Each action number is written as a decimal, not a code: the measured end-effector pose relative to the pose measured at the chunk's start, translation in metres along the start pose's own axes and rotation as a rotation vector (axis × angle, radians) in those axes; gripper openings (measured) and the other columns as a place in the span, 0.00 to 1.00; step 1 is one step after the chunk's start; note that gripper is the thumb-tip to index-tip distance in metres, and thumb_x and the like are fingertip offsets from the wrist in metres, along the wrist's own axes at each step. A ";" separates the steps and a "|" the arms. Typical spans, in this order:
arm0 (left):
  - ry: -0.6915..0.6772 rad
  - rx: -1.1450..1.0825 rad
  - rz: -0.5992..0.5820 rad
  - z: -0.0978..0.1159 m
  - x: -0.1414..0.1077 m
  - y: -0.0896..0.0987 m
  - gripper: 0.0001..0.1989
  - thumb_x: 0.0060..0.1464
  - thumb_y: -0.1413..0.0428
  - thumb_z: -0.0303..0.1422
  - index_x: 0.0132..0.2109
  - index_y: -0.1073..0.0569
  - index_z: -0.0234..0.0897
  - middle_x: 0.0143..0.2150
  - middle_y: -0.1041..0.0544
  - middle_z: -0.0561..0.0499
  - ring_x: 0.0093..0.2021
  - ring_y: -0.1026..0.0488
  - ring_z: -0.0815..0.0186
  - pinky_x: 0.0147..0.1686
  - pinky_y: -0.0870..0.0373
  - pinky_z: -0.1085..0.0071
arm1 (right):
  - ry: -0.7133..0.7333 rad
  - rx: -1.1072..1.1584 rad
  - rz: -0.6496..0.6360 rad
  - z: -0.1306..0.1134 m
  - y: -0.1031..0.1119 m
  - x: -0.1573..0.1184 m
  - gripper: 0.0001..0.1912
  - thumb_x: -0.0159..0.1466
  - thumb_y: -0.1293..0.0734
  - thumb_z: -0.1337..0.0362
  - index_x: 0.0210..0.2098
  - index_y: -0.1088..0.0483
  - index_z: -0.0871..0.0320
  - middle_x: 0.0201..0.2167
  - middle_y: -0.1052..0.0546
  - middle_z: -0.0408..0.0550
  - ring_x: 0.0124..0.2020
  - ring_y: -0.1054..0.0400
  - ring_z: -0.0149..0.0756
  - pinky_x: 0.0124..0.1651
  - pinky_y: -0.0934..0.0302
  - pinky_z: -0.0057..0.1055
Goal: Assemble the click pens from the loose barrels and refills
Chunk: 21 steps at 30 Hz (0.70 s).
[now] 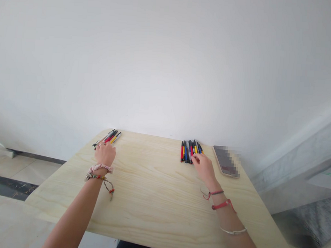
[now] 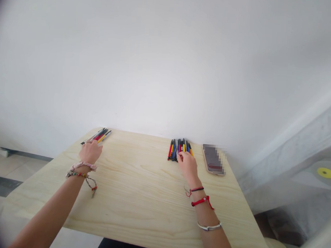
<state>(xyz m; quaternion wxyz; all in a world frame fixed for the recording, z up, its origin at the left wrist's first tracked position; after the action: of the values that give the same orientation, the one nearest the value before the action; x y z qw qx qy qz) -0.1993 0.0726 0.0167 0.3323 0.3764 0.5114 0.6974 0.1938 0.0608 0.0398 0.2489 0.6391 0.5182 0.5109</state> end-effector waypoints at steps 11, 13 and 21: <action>0.003 0.065 -0.063 0.005 0.009 -0.019 0.17 0.51 0.62 0.25 0.44 0.34 0.23 0.41 0.31 0.30 0.43 0.34 0.47 0.32 0.37 0.61 | 0.166 0.255 -0.001 -0.014 0.000 -0.022 0.11 0.58 0.43 0.65 0.28 0.30 0.59 0.25 0.26 0.47 0.27 0.33 0.34 0.32 0.40 0.29; -0.026 0.069 -0.086 0.008 0.006 -0.016 0.16 0.50 0.60 0.25 0.43 0.34 0.24 0.40 0.30 0.30 0.43 0.34 0.47 0.32 0.38 0.62 | 0.167 0.243 -0.014 -0.014 -0.002 -0.023 0.11 0.58 0.43 0.65 0.28 0.30 0.59 0.25 0.27 0.47 0.27 0.33 0.34 0.31 0.40 0.29; -0.475 -0.098 -0.348 0.068 -0.036 -0.015 0.05 0.46 0.50 0.31 0.33 0.32 0.41 0.34 0.27 0.49 0.36 0.32 0.61 0.32 0.40 0.70 | 0.217 0.232 -0.097 -0.021 -0.014 -0.029 0.11 0.58 0.43 0.67 0.29 0.30 0.59 0.27 0.26 0.47 0.29 0.33 0.33 0.32 0.41 0.28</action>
<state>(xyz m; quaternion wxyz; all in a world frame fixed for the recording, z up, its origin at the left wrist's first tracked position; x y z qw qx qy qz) -0.1213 0.0773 0.0083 0.5751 0.4194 0.4417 0.5462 0.1704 0.0347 0.0241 0.1407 0.5788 0.6278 0.5011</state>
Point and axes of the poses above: each hand's wrist, its own x-axis towards the middle knuckle, its own y-axis out of the back of the hand, z = x × y, the point moved 4 cm from there along x, towards the middle knuckle
